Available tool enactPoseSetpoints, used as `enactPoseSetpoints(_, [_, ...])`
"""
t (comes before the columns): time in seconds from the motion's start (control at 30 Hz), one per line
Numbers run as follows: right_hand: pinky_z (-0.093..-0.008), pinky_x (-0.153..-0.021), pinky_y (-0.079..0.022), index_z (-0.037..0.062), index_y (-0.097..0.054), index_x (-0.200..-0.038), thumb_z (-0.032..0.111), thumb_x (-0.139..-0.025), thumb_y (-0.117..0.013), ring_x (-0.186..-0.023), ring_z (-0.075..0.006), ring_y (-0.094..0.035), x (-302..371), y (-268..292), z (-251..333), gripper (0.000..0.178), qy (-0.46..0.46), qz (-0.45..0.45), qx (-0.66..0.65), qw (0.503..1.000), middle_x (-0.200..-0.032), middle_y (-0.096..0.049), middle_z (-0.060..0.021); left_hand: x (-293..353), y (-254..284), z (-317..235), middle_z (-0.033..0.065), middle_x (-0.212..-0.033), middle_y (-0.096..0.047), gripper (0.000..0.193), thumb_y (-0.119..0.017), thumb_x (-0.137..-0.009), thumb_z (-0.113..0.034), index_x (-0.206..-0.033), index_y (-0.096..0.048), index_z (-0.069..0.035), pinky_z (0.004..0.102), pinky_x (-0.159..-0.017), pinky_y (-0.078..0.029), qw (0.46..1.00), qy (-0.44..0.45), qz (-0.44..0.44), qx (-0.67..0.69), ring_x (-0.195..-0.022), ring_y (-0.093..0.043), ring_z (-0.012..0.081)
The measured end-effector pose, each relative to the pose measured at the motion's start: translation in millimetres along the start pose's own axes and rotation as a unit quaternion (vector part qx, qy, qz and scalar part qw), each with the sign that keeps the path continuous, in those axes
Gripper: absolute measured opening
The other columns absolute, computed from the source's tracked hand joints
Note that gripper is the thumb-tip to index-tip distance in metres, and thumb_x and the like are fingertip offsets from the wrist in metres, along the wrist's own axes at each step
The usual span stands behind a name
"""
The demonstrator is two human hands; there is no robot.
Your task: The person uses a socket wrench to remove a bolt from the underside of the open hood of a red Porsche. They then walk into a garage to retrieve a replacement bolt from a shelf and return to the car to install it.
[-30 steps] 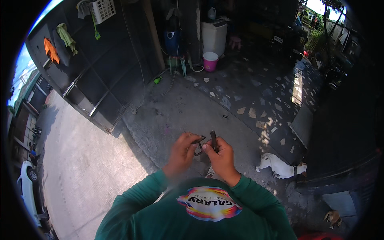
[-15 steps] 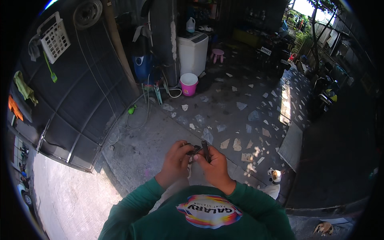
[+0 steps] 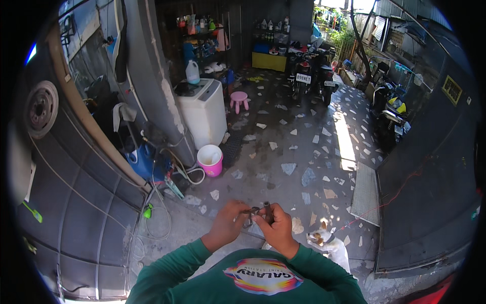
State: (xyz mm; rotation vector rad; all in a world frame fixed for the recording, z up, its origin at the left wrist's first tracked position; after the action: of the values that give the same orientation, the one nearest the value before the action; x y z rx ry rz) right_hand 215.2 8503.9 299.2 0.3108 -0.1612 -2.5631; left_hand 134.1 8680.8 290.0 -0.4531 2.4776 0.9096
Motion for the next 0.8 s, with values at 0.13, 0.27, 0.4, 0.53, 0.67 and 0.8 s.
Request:
enactPoseSetpoints(0.13, [-0.0354, -0.072, -0.056, 0.003, -0.066, -0.111, 0.016, -0.082, -0.084, -0.085, -0.027, -0.07, -150, 22, -38, 0.036, 0.214, -0.046, 0.076, 0.973, -0.102, -0.067, -0.0124, -106, -33, 102, 0.0086, -0.1, -0.063, 0.012, -0.056, -0.104, -0.006, -0.115, -0.06, -0.002, 0.0297, -0.078, -0.052, 0.995, 0.064, 0.059, 0.05, -0.092, -0.064, 0.0131])
enactPoseSetpoints(0.27, [-0.0394, -0.077, -0.055, 0.0044, -0.067, -0.11, 0.027, -0.089, -0.078, -0.088, -0.035, -0.068, -311, 62, -112, 0.033, 0.176, 0.094, 0.087, 0.976, -0.101, -0.068, -0.0126, -227, -83, 194, 0.0077, -0.104, -0.062, 0.023, -0.049, -0.109, -0.016, -0.126, -0.056, -0.002, 0.0304, -0.081, -0.056, 0.921, 0.23, 0.102, 0.296, -0.091, -0.068, 0.0144])
enactPoseSetpoints(0.4, [-0.0449, -0.078, -0.053, 0.003, -0.065, -0.107, 0.033, -0.092, -0.075, -0.091, -0.0404, -0.066, -455, 92, -149, 0.035, 0.144, 0.127, 0.099, 0.976, -0.098, -0.068, -0.018, -348, -110, 263, 0.0063, -0.109, -0.063, 0.028, -0.051, -0.109, -0.017, -0.133, -0.054, -0.002, 0.0308, -0.08, -0.056, 0.868, 0.328, 0.12, 0.353, -0.089, -0.067, 0.0149])
enactPoseSetpoints(0.53, [-0.0469, -0.072, -0.05, 0.0015, -0.062, -0.101, 0.033, -0.091, -0.076, -0.085, -0.0422, -0.064, -609, 114, -166, 0.036, 0.103, 0.19, 0.101, 0.971, -0.093, -0.067, -0.0198, -478, -112, 329, 0.005, -0.107, -0.064, 0.029, -0.057, -0.107, -0.018, -0.132, -0.057, -0.004, 0.0289, -0.078, -0.056, 0.867, 0.355, 0.138, 0.321, -0.086, -0.066, 0.0127])
enactPoseSetpoints(0.67, [-0.0452, -0.068, -0.049, 0.0006, -0.062, -0.097, 0.031, -0.09, -0.076, -0.077, -0.0414, -0.063, -748, 107, -191, 0.035, 0.092, 0.199, 0.079, 0.973, -0.084, -0.066, -0.0201, -582, -105, 406, 0.0033, -0.106, -0.064, 0.03, -0.057, -0.107, -0.02, -0.134, -0.057, -0.007, 0.0296, -0.082, -0.055, 0.856, 0.378, 0.139, 0.324, -0.088, -0.066, 0.0118])
enactPoseSetpoints(0.8, [-0.0403, -0.065, -0.049, -0.0003, -0.063, -0.096, 0.028, -0.09, -0.078, -0.07, -0.0268, -0.062, -873, 79, -266, 0.032, 0.039, 0.203, 0.039, 0.978, -0.079, -0.065, -0.018, -664, -93, 517, 0.0045, -0.115, -0.066, 0.034, -0.056, -0.106, -0.02, -0.137, -0.055, -0.006, 0.0312, -0.095, -0.051, 0.784, 0.432, 0.166, 0.413, -0.104, -0.064, 0.0123])
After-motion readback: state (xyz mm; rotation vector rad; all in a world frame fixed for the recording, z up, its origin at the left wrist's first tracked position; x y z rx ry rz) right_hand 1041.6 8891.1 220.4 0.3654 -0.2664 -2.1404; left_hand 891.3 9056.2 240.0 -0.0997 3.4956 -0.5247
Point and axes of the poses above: each hand's wrist, its own x-axis away from the middle knuckle, its own y-axis out of the back of the hand, z = x × y, the point moved 1 cm from there along -x, towards the middle knuckle
